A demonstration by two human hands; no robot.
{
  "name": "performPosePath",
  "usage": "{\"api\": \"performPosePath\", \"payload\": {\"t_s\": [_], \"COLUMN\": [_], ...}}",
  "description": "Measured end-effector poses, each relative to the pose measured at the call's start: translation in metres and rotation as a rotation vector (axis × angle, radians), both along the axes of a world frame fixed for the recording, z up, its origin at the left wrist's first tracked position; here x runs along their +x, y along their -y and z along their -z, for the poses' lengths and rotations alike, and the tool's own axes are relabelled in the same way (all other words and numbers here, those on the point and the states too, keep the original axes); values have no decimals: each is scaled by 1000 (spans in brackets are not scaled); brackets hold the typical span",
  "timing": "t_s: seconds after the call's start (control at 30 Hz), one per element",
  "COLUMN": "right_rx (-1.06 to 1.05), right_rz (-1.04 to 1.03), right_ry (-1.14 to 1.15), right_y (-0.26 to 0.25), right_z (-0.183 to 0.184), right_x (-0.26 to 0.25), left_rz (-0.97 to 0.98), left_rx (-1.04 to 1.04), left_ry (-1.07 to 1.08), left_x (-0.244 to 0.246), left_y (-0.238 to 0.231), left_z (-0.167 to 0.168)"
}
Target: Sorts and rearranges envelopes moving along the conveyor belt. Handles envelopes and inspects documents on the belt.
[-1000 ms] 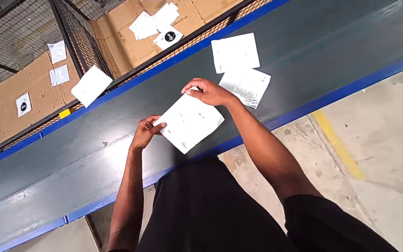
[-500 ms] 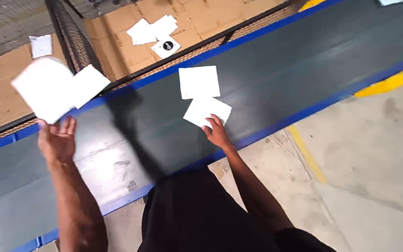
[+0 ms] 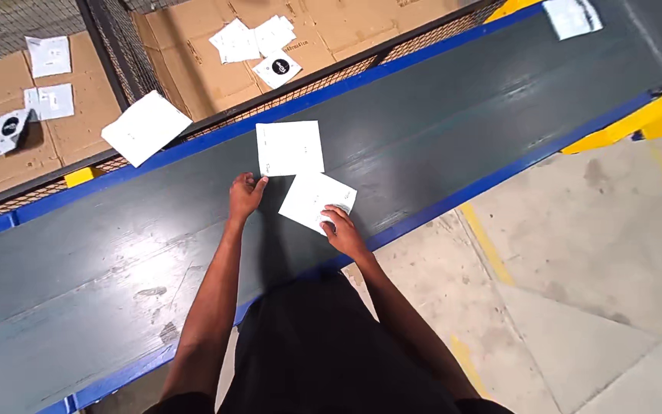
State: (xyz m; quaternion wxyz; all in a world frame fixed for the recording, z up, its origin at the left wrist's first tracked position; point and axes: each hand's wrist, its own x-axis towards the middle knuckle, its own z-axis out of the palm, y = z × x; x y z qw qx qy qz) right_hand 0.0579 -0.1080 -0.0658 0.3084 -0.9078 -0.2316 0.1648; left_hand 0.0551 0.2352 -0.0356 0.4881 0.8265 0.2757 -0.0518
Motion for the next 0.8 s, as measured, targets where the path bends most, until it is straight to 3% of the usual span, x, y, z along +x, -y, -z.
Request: {"api": "performPosePath", "payload": {"t_s": [0.17,0.3,0.57,0.63,0.73,0.8], "right_rx": [-108,-210,-341,-363,-317,-294], "right_rz": [52,130,134,124,119,133], "right_ry": [124,68,-1,-18,9,12], "right_y": [-12,-13,-12,-12,-12,-7], "right_z": [-2,-4,-16,-18,-15,-9], "right_x": [-4,0,9,5,2,-12], "left_rz": [33,-1,-192,-231,-500,-578], "left_rx": [326,508,484,356,-295,-635], "left_ry": [-232,-353,-299,-156,335,521], "left_x": [13,-7,-78,-102,-114,-107], "left_y": [-22,-39,-105,-120,-124,-116], "left_z": [1,11,22,23,2,-32]}}
